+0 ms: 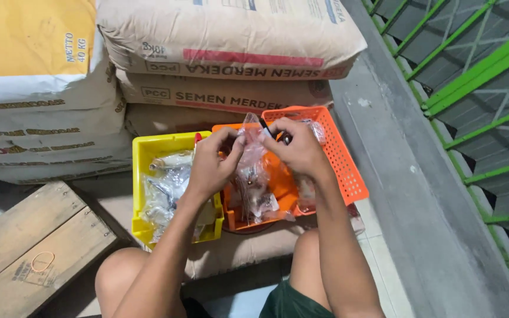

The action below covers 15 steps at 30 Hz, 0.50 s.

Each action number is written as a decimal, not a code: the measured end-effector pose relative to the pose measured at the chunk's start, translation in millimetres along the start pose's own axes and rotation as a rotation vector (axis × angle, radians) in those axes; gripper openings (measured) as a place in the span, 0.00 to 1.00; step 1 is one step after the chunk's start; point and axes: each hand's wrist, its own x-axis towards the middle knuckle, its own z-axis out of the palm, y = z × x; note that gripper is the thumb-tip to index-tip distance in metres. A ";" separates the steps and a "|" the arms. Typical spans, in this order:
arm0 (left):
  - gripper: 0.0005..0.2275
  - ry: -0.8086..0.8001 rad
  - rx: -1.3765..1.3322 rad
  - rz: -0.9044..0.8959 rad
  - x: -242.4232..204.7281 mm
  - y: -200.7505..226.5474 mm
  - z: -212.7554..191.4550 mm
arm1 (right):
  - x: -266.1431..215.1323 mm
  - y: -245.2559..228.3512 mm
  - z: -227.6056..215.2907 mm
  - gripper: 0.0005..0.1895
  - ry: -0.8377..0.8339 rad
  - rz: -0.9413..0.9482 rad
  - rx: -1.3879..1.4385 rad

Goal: Cleaning and inspecting metal valves and small hardware using a paintbrush in a storage area.

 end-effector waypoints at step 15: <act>0.22 -0.418 -0.327 -0.307 -6.1 16.8 -4.5 | -20.5 -12.0 28.7 0.09 0.076 0.265 0.726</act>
